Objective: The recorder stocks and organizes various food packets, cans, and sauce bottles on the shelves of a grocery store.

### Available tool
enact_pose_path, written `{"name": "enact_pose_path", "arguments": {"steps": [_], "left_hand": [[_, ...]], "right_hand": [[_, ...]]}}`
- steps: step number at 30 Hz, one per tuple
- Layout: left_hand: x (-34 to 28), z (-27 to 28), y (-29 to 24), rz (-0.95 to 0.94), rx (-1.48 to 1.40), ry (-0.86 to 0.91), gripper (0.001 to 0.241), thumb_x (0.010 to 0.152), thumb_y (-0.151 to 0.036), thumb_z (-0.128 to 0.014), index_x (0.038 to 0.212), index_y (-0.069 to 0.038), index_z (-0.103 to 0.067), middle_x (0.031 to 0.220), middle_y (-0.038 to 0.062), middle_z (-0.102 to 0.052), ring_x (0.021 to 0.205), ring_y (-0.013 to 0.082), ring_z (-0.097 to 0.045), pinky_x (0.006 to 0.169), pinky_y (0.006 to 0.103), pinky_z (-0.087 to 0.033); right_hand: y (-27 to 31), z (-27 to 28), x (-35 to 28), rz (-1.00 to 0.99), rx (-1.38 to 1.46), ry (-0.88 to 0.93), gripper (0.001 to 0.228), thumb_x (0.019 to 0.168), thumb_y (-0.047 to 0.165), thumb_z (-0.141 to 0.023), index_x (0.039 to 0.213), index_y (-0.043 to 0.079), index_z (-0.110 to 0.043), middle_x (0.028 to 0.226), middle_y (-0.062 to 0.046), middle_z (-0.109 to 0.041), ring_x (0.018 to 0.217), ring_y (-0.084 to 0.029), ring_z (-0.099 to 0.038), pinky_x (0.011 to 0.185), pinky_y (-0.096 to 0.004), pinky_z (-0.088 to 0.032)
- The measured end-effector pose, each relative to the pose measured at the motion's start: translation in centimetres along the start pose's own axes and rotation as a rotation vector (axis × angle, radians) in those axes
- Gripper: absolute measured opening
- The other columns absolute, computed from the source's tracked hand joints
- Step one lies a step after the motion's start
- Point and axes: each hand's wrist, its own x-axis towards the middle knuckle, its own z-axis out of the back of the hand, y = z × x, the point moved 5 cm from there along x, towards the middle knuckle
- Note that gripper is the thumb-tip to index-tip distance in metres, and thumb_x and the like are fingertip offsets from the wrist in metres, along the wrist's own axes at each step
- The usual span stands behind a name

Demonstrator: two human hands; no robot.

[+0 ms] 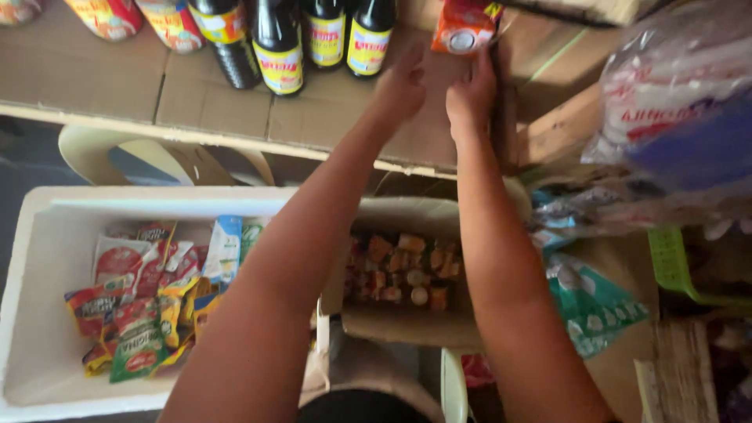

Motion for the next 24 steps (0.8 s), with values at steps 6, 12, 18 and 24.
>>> {"name": "enact_pose_path", "arguments": {"steps": [6, 12, 18, 24], "left_hand": [[2.0, -2.6, -2.7, 0.112, 0.199, 0.070, 0.084, 0.077, -0.018, -0.069, 0.154, -0.024, -0.037, 0.138, 0.014, -0.063, 0.127, 0.0367, -0.060, 0.101, 0.0425, -0.052], [2.9, -3.1, -6.3, 0.138, 0.174, 0.048, 0.086, 0.076, -0.038, -0.084, 0.150, -0.022, -0.043, 0.137, 0.015, -0.065, 0.131, 0.0340, -0.058, 0.105, 0.0411, -0.049], [2.9, -3.8, -3.4, 0.020, 0.265, -0.026, 0.088, 0.075, -0.039, -0.091, 0.146, -0.016, -0.045, 0.134, 0.017, -0.064, 0.123, 0.0366, -0.061, 0.098, 0.0443, -0.050], [-16.1, 8.8, -13.0, 0.064, 0.089, 0.347, 0.050, 0.093, -0.014, -0.065, 0.142, -0.009, -0.057, 0.130, 0.012, -0.071, 0.120, 0.0220, -0.072, 0.101, 0.0345, -0.058]], "right_hand": [[0.9, 0.5, -0.4, 0.009, 0.034, 0.075, 0.091, 0.075, -0.025, -0.043, 0.162, 0.002, -0.034, 0.151, -0.012, -0.057, 0.139, -0.019, -0.053, 0.119, -0.026, -0.040], [-1.0, 0.4, 0.1, -0.025, 0.060, 0.050, 0.089, 0.077, -0.026, -0.045, 0.160, 0.002, -0.031, 0.157, -0.014, -0.047, 0.145, -0.020, -0.044, 0.121, -0.031, -0.035], [-0.9, 0.4, 0.3, -0.027, 0.066, 0.083, 0.052, 0.106, -0.004, -0.050, 0.158, 0.003, -0.045, 0.156, -0.015, -0.056, 0.141, -0.023, -0.052, 0.121, -0.034, -0.042], [0.7, 0.8, -8.7, -0.138, 0.004, 0.186, 0.051, 0.107, -0.003, -0.059, 0.155, 0.005, -0.044, 0.156, -0.012, -0.052, 0.144, -0.023, -0.052, 0.121, -0.037, -0.043]]}}
